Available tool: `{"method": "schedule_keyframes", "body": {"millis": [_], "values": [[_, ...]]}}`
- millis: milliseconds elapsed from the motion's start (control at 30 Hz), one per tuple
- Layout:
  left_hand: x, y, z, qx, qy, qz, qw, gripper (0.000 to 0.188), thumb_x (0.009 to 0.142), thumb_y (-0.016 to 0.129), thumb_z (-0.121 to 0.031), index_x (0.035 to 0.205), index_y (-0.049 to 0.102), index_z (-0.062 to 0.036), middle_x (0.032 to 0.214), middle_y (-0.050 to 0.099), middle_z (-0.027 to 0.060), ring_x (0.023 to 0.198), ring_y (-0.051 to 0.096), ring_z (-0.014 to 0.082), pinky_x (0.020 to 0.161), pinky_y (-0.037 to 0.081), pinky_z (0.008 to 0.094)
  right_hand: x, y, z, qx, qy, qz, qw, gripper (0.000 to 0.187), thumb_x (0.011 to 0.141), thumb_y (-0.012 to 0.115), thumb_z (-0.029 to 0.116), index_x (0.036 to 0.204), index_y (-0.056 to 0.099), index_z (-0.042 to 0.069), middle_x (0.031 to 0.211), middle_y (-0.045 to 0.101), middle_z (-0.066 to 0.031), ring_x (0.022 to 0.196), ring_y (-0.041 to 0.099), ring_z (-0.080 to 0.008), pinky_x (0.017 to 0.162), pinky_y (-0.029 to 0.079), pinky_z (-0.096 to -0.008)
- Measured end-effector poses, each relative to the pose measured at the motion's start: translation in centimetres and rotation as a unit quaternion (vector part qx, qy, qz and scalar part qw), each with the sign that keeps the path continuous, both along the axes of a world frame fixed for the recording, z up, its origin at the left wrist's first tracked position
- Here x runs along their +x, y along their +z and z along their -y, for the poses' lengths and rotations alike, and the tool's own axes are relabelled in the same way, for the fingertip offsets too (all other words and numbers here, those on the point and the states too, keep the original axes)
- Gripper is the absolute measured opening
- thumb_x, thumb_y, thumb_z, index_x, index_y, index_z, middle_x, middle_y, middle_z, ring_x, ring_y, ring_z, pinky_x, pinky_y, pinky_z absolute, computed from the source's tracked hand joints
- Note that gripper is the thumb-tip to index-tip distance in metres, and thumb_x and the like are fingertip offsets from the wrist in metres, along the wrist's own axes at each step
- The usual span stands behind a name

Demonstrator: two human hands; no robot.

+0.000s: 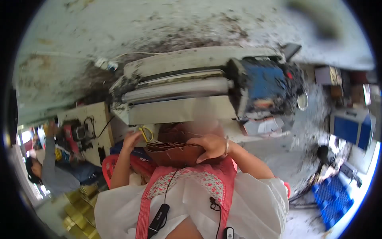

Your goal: The person sorts and thins leather shoe parts using a mechanical skiving machine.

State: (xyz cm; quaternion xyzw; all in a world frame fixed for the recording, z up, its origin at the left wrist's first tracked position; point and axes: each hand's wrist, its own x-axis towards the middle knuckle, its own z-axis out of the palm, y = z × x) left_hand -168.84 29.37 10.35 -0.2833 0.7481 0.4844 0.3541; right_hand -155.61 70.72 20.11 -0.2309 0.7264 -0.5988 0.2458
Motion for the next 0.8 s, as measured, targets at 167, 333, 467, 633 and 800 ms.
{"method": "schedule_keyframes", "body": {"millis": [167,333,467,633,800], "values": [[-2.5,-3.6,0.8,0.095,0.04,-0.062,0.993,0.033,0.078,0.07,-0.011,0.105,0.056,0.0012,0.085,0.062,0.0082,0.074,0.061,0.016,0.064,0.05,0.0274,-3.3,-0.4,0.2,0.037,0.016,0.083,0.996,0.069,0.066,0.081,0.026,0.124,0.05,0.003,0.114,0.06,-0.0178,0.108,0.057,-0.0322,0.09,0.045,-0.0356],[-2.6,-4.0,0.2,-0.076,-0.073,-0.195,0.975,0.022,0.074,0.07,-0.014,0.076,0.065,0.0067,0.059,0.063,0.0095,0.054,0.062,0.0168,0.051,0.047,0.0304,-5.1,-3.2,-0.4,0.059,-0.06,0.155,0.984,0.072,0.064,0.084,0.024,0.124,0.051,0.002,0.111,0.061,-0.0146,0.106,0.056,-0.0233,0.093,0.043,-0.0331],[-1.7,-3.7,-1.0,-0.19,-0.108,-0.288,0.932,0.029,0.071,0.071,-0.017,0.078,0.064,0.01,0.062,0.064,0.0182,0.057,0.066,0.025,0.055,0.049,0.0351,-5.5,-4.8,-0.5,0.079,-0.068,0.181,0.978,0.071,0.064,0.084,0.022,0.125,0.051,0.003,0.11,0.061,-0.0122,0.105,0.056,-0.022,0.093,0.042,-0.0326],[-1.7,-3.1,-1.5,-0.214,-0.096,-0.362,0.902,0.031,0.068,0.072,-0.018,0.075,0.064,0.0108,0.067,0.062,0.0262,0.069,0.065,0.0379,0.059,0.05,0.038,-5.6,-4.9,-0.2,0.046,-0.095,0.208,0.972,0.072,0.064,0.084,0.022,0.125,0.051,0.002,0.112,0.06,-0.0104,0.107,0.054,-0.0203,0.095,0.04,-0.0321],[-1.6,-3.1,-1.9,-0.247,-0.111,-0.331,0.904,0.031,0.067,0.072,-0.017,0.078,0.063,0.0116,0.069,0.062,0.0272,0.072,0.065,0.0393,0.061,0.05,0.0396,-6.2,-4.8,-0.3,0.023,-0.105,0.25,0.962,0.075,0.064,0.084,0.022,0.126,0.049,0.0,0.114,0.059,-0.011,0.108,0.052,-0.0197,0.096,0.039,-0.0323]]}}
